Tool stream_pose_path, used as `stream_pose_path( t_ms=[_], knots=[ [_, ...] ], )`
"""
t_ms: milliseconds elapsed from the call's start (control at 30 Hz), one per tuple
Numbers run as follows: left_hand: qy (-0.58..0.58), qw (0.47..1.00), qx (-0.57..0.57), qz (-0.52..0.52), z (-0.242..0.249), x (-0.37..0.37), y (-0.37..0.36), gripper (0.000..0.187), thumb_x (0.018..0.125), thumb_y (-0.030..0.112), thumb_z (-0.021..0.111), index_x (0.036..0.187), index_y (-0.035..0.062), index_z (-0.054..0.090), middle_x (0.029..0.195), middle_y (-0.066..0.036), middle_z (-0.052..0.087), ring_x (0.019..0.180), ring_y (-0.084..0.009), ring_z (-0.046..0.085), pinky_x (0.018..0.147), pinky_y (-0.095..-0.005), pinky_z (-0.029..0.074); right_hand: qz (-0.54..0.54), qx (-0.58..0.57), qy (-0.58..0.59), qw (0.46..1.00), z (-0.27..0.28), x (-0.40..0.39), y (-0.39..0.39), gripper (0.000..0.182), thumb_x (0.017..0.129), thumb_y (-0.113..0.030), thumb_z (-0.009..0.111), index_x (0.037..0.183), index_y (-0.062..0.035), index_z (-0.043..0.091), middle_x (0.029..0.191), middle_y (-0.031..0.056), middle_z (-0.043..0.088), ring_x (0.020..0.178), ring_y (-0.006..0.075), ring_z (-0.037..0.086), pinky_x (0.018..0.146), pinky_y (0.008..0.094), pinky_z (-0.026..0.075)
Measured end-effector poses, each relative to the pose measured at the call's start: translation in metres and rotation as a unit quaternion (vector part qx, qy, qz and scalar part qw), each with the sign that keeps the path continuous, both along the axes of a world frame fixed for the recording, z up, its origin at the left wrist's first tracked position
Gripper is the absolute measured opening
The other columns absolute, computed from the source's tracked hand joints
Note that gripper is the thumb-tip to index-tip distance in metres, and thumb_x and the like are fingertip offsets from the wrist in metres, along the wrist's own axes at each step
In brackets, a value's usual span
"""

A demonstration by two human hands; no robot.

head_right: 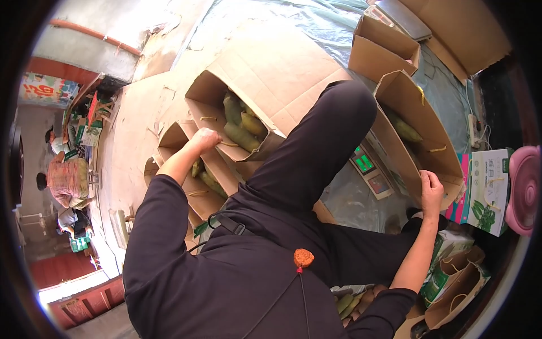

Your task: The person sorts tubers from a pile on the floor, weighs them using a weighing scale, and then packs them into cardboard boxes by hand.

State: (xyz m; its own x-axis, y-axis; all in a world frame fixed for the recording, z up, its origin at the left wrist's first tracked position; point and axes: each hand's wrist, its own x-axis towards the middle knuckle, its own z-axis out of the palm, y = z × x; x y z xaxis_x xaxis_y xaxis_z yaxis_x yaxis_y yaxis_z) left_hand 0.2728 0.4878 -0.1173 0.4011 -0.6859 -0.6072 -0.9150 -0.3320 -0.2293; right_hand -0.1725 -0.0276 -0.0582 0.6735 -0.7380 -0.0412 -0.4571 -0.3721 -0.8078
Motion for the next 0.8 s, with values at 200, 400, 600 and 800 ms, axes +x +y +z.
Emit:
stream_pose_path(
  t_ms=[200,400,600,800],
  knots=[
    [0.008,0.997,0.027,0.076,0.012,-0.011,0.041,0.018,0.082,0.014,0.053,0.089,0.0119,0.069,0.087,-0.013,0.068,0.085,-0.0299,0.066,0.076,-0.0406,0.052,0.004,0.008,-0.001,1.000,0.000,0.001,-0.001,0.024,0.092,-0.020,0.057,0.094,0.0028,0.065,0.085,0.0037,0.065,0.083,0.0104,0.058,0.077,0.0241,0.045],
    [-0.009,0.998,0.046,0.043,0.033,-0.019,0.051,0.016,0.076,0.011,0.055,0.075,0.0059,0.070,0.083,-0.014,0.069,0.081,-0.0289,0.068,0.072,-0.0399,0.053,0.004,-0.004,0.000,1.000,-0.003,0.003,-0.001,0.024,0.091,-0.019,0.056,0.094,0.0025,0.066,0.086,0.0062,0.067,0.083,0.0121,0.059,0.077,0.0261,0.046],
    [-0.015,0.999,-0.049,-0.011,0.026,-0.022,0.069,0.010,0.078,0.017,0.056,0.076,0.0102,0.063,0.081,-0.009,0.062,0.088,-0.0259,0.059,0.085,-0.0421,0.043,-0.015,-0.039,0.006,0.999,-0.004,0.006,0.000,0.025,0.088,-0.024,0.059,0.092,-0.0019,0.068,0.080,0.0096,0.066,0.076,0.0166,0.062,0.070,0.0297,0.048],
    [-0.006,0.982,-0.183,0.039,0.060,-0.077,0.082,0.035,0.077,0.005,0.053,0.111,0.0071,0.059,0.123,-0.013,0.056,0.120,-0.0321,0.048,0.103,-0.0474,0.033,-0.060,-0.042,0.062,0.995,0.007,0.004,0.003,0.029,0.083,-0.037,0.058,0.091,-0.0115,0.070,0.088,0.0090,0.068,0.085,0.0275,0.065,0.074,0.0361,0.050]
  ],
)
